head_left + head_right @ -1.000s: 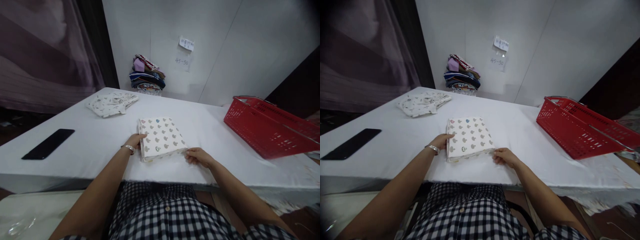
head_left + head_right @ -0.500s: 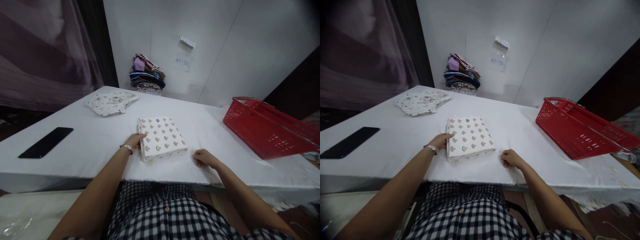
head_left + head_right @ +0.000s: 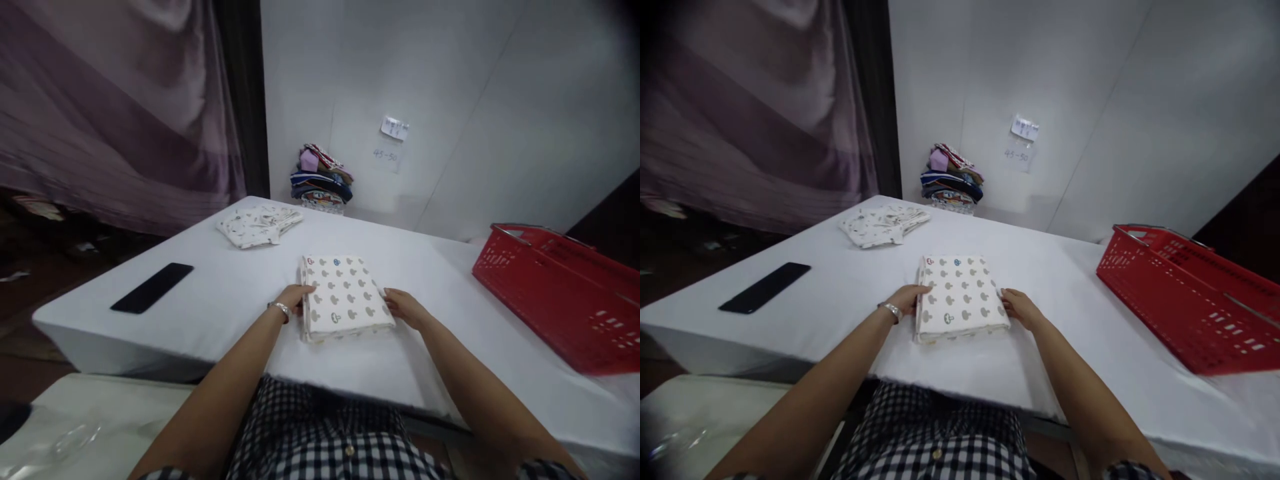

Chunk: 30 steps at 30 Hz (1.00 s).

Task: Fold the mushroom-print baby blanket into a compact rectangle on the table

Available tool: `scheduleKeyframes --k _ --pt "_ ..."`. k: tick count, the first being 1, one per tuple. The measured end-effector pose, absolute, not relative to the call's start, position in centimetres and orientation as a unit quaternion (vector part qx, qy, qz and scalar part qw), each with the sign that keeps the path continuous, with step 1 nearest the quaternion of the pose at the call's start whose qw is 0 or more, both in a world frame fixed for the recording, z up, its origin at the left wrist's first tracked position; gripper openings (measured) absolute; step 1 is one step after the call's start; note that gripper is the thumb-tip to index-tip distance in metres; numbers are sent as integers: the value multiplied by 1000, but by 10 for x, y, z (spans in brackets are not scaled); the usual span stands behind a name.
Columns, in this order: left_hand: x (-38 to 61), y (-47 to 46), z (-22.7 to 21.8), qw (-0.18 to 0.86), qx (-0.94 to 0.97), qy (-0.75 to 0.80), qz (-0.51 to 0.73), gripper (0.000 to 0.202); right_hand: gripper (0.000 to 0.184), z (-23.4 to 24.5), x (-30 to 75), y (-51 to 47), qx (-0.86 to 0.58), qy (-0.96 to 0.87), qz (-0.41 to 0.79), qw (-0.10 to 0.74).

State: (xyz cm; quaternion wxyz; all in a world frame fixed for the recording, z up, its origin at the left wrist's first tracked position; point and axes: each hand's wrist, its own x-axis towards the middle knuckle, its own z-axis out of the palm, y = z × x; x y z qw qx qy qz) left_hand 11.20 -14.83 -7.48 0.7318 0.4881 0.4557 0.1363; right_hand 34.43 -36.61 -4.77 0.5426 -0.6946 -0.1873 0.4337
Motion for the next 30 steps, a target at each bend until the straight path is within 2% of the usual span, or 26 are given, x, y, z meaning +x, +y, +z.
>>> scheduleKeyframes --k 6,9,11,15,19,23,26,30 --pt "110 -154 -66 743 470 457 131 22 43 -46 351 -333 -656 -182 546 489" --pt "110 -158 -57 753 456 457 127 21 36 -40 350 -327 -623 -174 594 477" --pt "110 -161 -50 763 448 449 126 22 30 -36 350 -324 -646 -170 577 470" --pt "112 -171 -38 769 467 414 140 29 28 -27 353 -322 -714 -229 495 439" --pt "121 -187 -31 717 522 425 181 44 26 -9 357 -320 -775 -307 409 371" --pt "140 -206 -30 672 574 416 216 49 13 12 346 -319 -856 -412 207 235" --pt "157 -223 -31 649 607 383 254 48 9 19 324 -325 -856 -497 52 135" --pt "171 -242 -32 631 618 367 292 46 24 18 291 -341 -812 -575 -87 43"
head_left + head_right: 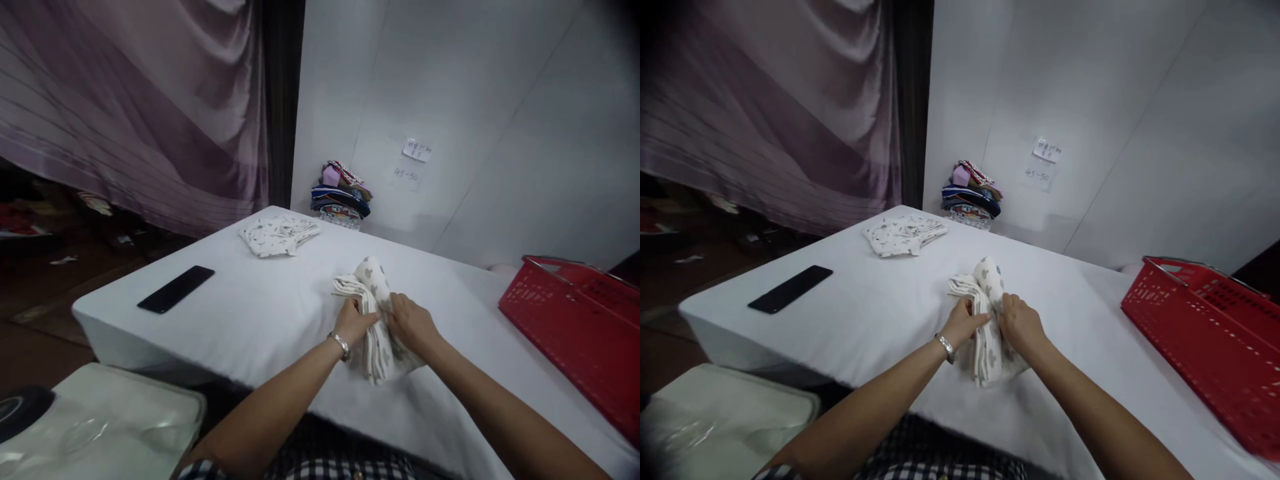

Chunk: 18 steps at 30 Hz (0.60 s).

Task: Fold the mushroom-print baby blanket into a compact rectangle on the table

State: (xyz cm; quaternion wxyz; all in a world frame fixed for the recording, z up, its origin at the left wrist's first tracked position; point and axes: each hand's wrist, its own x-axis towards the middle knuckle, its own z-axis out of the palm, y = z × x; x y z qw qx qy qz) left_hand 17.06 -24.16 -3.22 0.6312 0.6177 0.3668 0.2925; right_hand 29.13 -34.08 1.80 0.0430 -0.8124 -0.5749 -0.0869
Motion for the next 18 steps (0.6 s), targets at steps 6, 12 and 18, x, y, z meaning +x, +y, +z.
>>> scheduleKeyframes --k 6,12,18 --pt "176 -253 -29 649 601 346 312 44 58 17 288 -362 -786 -601 -30 145" --pt "176 -267 -9 721 558 337 236 41 69 24 308 -376 -768 -514 214 315" --pt "172 -278 2 796 469 316 217 39 69 19 321 -384 -733 -445 343 384"
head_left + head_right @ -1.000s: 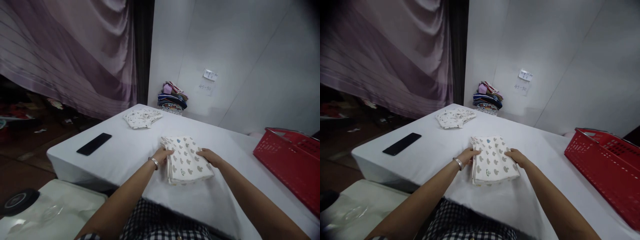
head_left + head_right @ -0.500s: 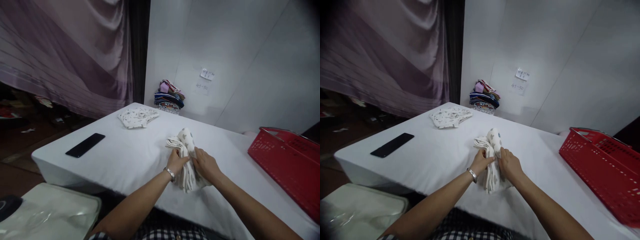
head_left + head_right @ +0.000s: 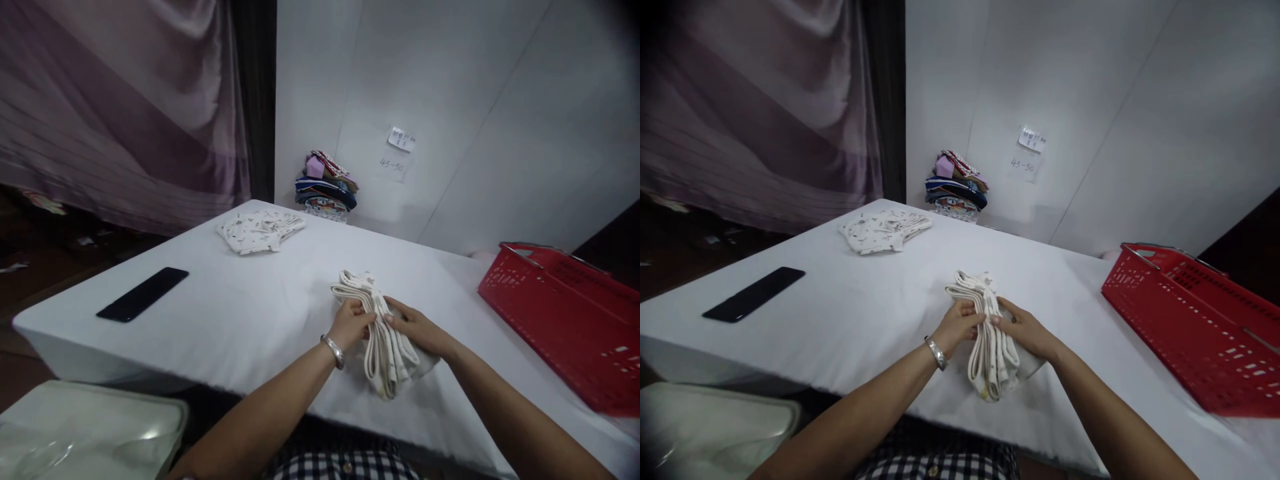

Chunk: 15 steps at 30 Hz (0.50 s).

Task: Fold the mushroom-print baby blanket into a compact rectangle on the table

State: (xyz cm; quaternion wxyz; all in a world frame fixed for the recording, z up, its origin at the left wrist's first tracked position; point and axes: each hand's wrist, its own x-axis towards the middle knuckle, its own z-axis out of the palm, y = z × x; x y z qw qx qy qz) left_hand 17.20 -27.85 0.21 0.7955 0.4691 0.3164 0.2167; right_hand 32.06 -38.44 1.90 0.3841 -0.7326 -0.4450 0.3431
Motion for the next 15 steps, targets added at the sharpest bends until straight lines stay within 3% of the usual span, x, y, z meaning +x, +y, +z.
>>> scheduleKeyframes --k 4,15 --pt "168 -280 -3 810 444 324 206 38 72 9 325 -389 -718 -401 409 396" --pt "125 -270 -36 839 382 332 197 47 63 3 336 -406 -745 -349 401 404"
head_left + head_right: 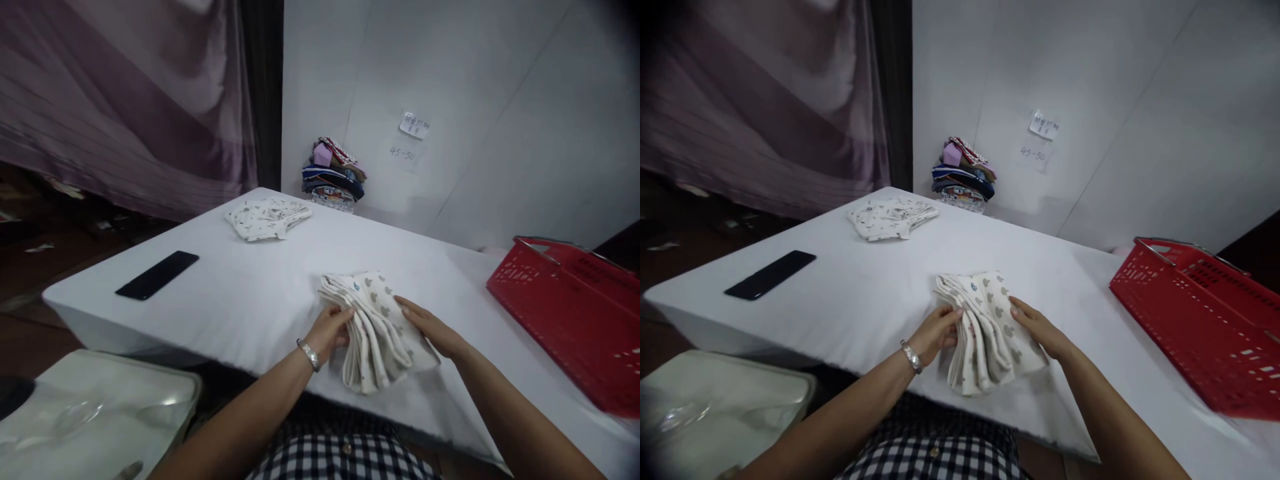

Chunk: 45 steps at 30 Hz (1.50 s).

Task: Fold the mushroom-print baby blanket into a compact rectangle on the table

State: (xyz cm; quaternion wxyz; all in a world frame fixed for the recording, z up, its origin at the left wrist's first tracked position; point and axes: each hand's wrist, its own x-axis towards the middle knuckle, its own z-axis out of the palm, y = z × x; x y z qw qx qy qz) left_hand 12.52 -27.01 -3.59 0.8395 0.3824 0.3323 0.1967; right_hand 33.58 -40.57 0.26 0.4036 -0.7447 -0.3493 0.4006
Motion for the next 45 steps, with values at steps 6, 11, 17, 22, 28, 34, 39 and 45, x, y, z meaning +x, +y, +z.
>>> scheduleKeyframes --k 6,11,17,22,28,34,39,45 --pt "104 -268 -41 832 388 365 152 51 90 -1 330 -403 -761 -246 429 419" --pt "111 -269 -31 778 438 406 197 44 90 -8 329 -399 -763 -235 357 484" --pt "127 -237 -16 715 517 383 275 41 85 -15 351 -385 -727 -284 298 549" --pt "138 -212 -40 733 468 441 220 45 75 -38 369 -368 -828 -333 224 393" --pt "135 -213 -63 791 391 414 225 30 51 -29 326 -341 -782 -468 124 393" --pt "135 -215 -73 781 398 419 237 12 62 -17 258 -298 -765 -541 188 295" --pt "139 -213 -82 748 424 444 251 9 71 -21 244 -280 -780 -577 164 177" --pt "141 -211 -91 745 441 432 252 13 75 -28 269 -280 -781 -516 262 235"
